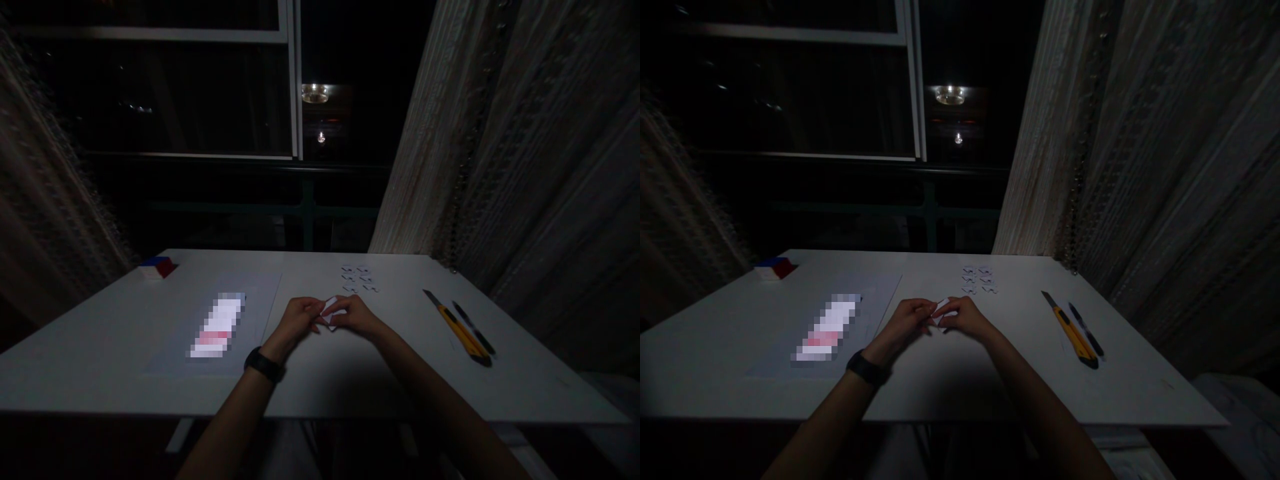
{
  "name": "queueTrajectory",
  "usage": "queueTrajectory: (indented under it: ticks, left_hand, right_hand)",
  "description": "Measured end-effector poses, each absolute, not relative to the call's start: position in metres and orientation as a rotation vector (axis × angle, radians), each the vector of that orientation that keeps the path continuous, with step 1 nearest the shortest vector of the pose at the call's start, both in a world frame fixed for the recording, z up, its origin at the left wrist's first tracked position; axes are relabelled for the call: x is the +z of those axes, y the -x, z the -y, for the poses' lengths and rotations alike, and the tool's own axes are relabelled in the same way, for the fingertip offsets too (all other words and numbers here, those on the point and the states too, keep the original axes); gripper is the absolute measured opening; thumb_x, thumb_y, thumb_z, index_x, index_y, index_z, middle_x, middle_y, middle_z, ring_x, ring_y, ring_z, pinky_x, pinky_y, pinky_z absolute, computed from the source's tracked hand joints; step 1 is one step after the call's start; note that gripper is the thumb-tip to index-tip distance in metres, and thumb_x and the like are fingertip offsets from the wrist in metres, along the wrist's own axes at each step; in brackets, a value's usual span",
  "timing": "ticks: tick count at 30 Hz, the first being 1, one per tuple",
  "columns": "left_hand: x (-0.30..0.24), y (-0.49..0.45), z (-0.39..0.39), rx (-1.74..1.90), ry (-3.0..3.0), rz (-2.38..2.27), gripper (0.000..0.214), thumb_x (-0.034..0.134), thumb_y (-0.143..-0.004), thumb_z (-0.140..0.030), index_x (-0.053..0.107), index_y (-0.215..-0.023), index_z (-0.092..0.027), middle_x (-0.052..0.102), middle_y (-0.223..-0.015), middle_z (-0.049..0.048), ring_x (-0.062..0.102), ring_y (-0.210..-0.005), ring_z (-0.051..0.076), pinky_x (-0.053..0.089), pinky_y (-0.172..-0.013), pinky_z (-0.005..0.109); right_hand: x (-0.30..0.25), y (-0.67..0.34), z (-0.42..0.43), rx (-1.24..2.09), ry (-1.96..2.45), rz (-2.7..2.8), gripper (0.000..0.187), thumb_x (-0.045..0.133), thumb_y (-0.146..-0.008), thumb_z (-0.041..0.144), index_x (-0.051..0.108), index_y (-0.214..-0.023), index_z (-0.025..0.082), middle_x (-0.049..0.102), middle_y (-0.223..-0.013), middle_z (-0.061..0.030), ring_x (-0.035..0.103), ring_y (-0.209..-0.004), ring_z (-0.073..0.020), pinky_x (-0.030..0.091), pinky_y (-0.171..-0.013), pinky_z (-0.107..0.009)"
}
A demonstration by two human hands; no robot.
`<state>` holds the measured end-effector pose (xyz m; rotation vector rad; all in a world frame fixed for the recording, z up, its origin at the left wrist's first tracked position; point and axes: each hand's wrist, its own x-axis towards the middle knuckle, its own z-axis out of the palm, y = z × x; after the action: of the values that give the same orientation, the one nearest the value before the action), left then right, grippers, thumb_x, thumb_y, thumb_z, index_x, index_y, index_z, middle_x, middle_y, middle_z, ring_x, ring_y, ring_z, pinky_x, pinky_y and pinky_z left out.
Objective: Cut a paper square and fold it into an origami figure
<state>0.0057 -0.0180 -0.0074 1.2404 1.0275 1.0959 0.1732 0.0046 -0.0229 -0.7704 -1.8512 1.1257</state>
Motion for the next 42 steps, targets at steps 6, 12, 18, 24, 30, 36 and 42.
queueTrajectory:
  ticks: [6,12,18,24,30,36,42]
  left_hand:
    - [-0.007,-0.007,0.018,1.085,-1.281,-1.044,0.024,0.065,-0.065,-0.032,0.064,-0.07,-0.009,0.06,-0.052,0.004,0.055,-0.044,0.011,0.041,-0.038,0.018]
    - [-0.009,-0.01,0.016,1.119,-1.324,-1.112,0.017,0.061,-0.066,-0.027,0.063,-0.066,-0.01,0.056,-0.047,0.0004,0.047,-0.036,0.008,0.038,-0.035,0.018]
    - [-0.007,-0.01,0.019,1.144,-1.353,-1.127,0.02,0.063,-0.064,-0.029,0.065,-0.066,-0.009,0.057,-0.048,0.0015,0.047,-0.037,0.008,0.037,-0.035,0.018]
    - [-0.009,-0.011,0.018,1.153,-1.344,-1.12,0.022,0.063,-0.064,-0.031,0.065,-0.067,-0.009,0.057,-0.048,0.0018,0.047,-0.037,0.008,0.037,-0.035,0.018]
    - [-0.012,-0.009,0.015,1.162,-1.318,-1.039,0.03,0.067,-0.062,-0.036,0.066,-0.071,-0.008,0.061,-0.053,0.0046,0.053,-0.043,0.011,0.043,-0.039,0.019]
    - [-0.013,-0.01,0.014,1.187,-1.239,-0.959,0.038,0.068,-0.063,-0.038,0.066,-0.084,-0.007,0.066,-0.069,0.0094,0.061,-0.059,0.015,0.049,-0.051,0.023]
    - [-0.017,-0.011,0.012,1.203,-1.269,-1.066,0.041,0.07,-0.06,-0.038,0.065,-0.086,-0.006,0.067,-0.07,0.0117,0.062,-0.057,0.017,0.05,-0.049,0.025]
  right_hand:
    - [-0.026,-0.174,-0.008,1.235,0.739,1.822,0.021,0.073,-0.057,0.027,0.071,-0.076,0.021,0.064,-0.086,-0.0048,0.059,-0.077,-0.0173,0.049,-0.068,-0.031]
    - [-0.022,-0.173,-0.007,1.238,0.663,1.932,0.02,0.072,-0.06,0.031,0.071,-0.077,0.021,0.064,-0.095,-0.0057,0.059,-0.086,-0.0191,0.049,-0.073,-0.033]
    - [-0.018,-0.172,-0.004,1.226,0.673,1.922,0.02,0.07,-0.062,0.034,0.071,-0.078,0.021,0.064,-0.091,-0.005,0.059,-0.085,-0.0185,0.048,-0.075,-0.032]
    - [-0.017,-0.17,-0.002,1.213,0.7,1.869,0.018,0.071,-0.06,0.032,0.071,-0.073,0.02,0.064,-0.087,-0.0047,0.059,-0.083,-0.018,0.047,-0.074,-0.032]
    - [-0.018,-0.166,0.002,1.095,0.846,1.793,0.017,0.071,-0.06,0.034,0.07,-0.067,0.018,0.063,-0.074,-0.0033,0.058,-0.071,-0.0165,0.046,-0.067,-0.03]
    - [-0.025,-0.163,-0.003,0.911,0.921,1.712,0.013,0.07,-0.061,0.032,0.07,-0.066,0.02,0.061,-0.069,-0.0017,0.057,-0.068,-0.0158,0.044,-0.064,-0.03]
    - [-0.028,-0.158,0.0,0.748,0.98,1.701,0.003,0.068,-0.063,0.026,0.069,-0.065,0.023,0.061,-0.072,-0.0012,0.056,-0.072,-0.0162,0.044,-0.069,-0.031]
